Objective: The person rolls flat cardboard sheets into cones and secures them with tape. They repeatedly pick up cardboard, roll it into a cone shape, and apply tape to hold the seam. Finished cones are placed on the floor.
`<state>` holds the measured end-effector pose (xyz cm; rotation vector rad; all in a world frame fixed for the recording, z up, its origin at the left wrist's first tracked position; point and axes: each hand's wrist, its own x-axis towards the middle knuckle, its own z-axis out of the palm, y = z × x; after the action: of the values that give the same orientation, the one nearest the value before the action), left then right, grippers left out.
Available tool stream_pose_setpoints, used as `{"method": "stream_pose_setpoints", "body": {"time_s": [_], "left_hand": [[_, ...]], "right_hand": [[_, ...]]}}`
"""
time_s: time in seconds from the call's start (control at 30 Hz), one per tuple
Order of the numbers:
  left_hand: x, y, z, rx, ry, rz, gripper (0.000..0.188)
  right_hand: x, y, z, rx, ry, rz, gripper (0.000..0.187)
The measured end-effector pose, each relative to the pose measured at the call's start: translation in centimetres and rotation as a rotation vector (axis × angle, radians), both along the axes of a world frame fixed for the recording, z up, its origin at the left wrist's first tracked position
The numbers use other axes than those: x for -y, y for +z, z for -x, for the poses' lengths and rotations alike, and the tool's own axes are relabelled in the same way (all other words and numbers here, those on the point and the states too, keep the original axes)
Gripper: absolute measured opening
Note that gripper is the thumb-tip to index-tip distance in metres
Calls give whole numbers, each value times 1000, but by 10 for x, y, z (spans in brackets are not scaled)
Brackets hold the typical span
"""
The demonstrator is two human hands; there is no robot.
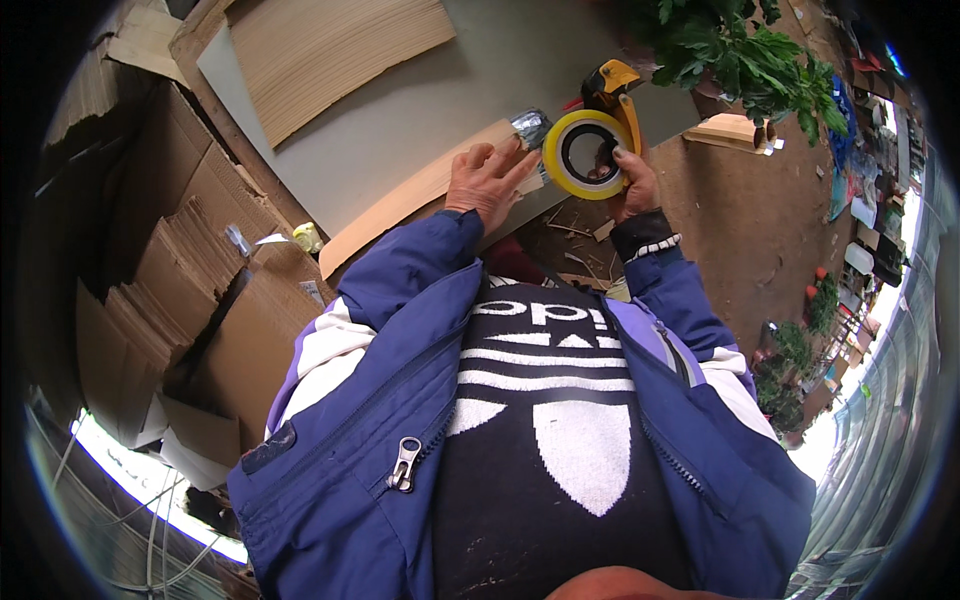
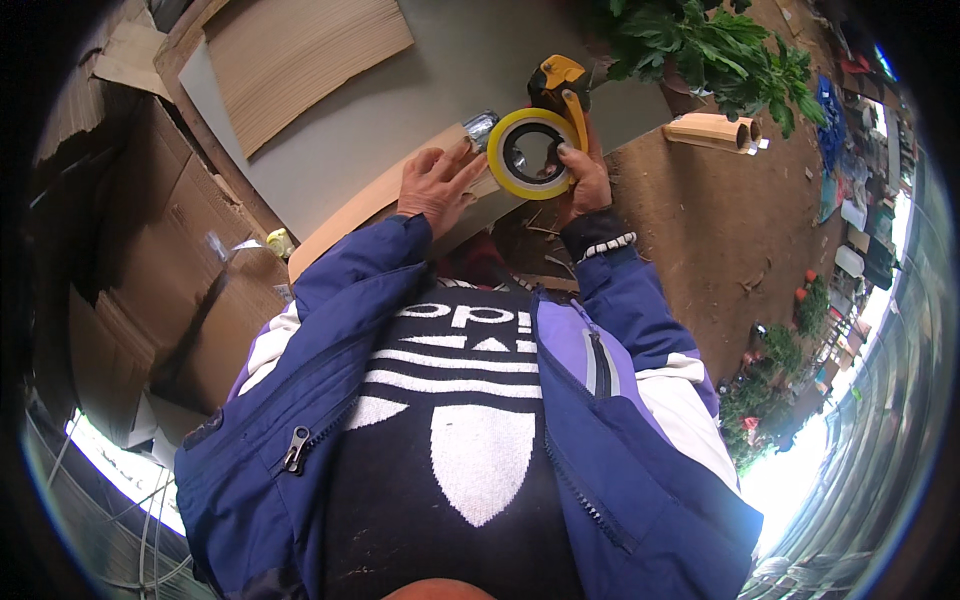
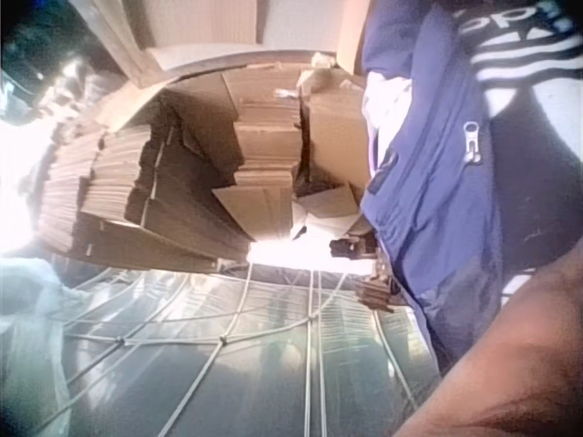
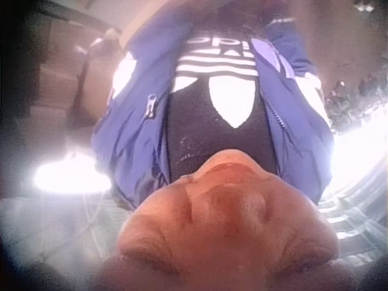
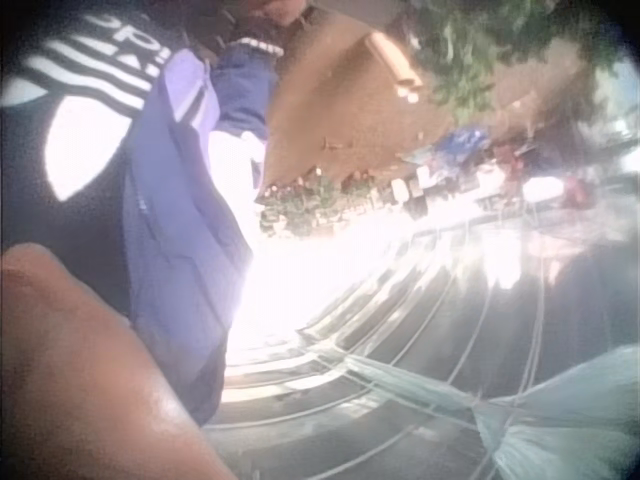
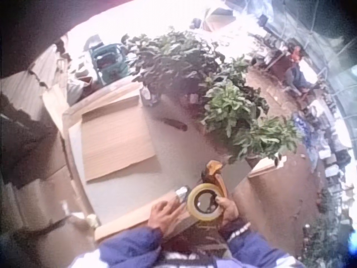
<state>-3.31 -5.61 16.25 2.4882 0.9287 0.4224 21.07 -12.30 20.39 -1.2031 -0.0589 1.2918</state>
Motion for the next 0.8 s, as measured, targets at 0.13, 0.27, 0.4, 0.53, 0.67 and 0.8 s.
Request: {"method": "stream_pose_setpoints", "body": {"time_s": [0.13, 0.27, 0.4, 0.53, 0.67, 0.8], "left_hand": [[-2, -2, -1, -27, -6, -25, 68], [-4, -2, -2, -30, 1, -48, 57], [-5, -3, -3, 22, 14, -91, 43], [-5, -4, -3, -22, -17, -124, 38], [-8, -5, 0, -34, -39, -121, 44], [-13, -1, 0, -75, -36, -90, 48]], "right_hand": [[-20, 31, 20, 449, 300, -171, 74], [-29, 53, 33, 715, 585, -159, 76], [-30, 58, 38, 973, 639, -103, 73], [-35, 56, 41, 1135, 673, -59, 72], [-42, 56, 40, 1102, 754, 68, 71], [-38, 53, 41, 1198, 692, 9, 75]]}}
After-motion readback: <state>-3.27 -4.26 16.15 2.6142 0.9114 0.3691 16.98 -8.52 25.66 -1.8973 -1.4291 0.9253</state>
